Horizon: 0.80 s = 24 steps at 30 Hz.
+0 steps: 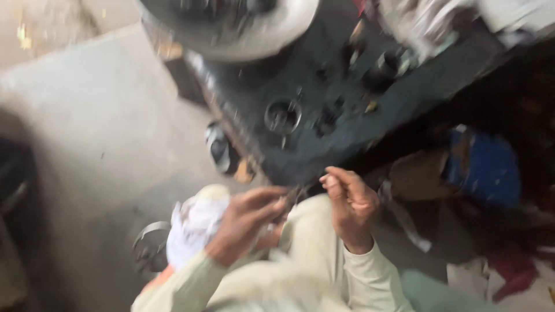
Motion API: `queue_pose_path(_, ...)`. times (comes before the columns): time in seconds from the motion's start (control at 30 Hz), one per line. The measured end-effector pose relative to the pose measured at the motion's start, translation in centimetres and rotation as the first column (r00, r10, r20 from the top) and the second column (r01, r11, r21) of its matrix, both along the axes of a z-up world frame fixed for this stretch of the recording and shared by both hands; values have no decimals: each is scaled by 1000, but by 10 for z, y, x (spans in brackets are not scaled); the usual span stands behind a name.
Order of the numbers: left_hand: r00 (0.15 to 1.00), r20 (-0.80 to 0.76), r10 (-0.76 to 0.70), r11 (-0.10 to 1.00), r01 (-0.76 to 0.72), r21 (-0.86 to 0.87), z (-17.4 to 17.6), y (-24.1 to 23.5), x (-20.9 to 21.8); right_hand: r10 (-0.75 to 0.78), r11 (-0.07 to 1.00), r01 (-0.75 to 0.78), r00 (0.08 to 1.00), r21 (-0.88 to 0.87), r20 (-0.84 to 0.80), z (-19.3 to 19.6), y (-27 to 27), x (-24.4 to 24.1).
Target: The person sits at a workshop bench and works on a small metal housing, fitting small pins and components into it by hand. They pick parts from the bench and a metal bowl, press pieces into the housing, wipe parts with a white cloth, and turn the housing over while working on it on their lap.
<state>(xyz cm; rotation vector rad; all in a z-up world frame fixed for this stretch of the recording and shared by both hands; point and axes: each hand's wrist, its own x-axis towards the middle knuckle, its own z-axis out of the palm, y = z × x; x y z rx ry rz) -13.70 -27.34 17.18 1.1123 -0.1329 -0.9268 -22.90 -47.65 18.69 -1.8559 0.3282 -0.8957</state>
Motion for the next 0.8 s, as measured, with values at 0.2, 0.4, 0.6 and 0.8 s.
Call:
queue_pose_path(0.2,979,-200,-44,958,-16,-287,-17,-17,-23,213,950,-265,937,-167,-278,8,39,-46)
queue_pose_path(0.4,990,-135,-47,958,6,-288,-26,-15,-41,252,956,-283,930,-82,-266,3,46,-55)
queue_pose_path(0.6,971,-224,-81,957,13,-290,-22,-11,-45,309,950,-308,910,47,-277,-6,46,-58)
queue_pose_path(0.8,942,-316,-114,969,35,-246,-31,-15,-43,284,959,-269,917,91,-281,-2,44,-59)
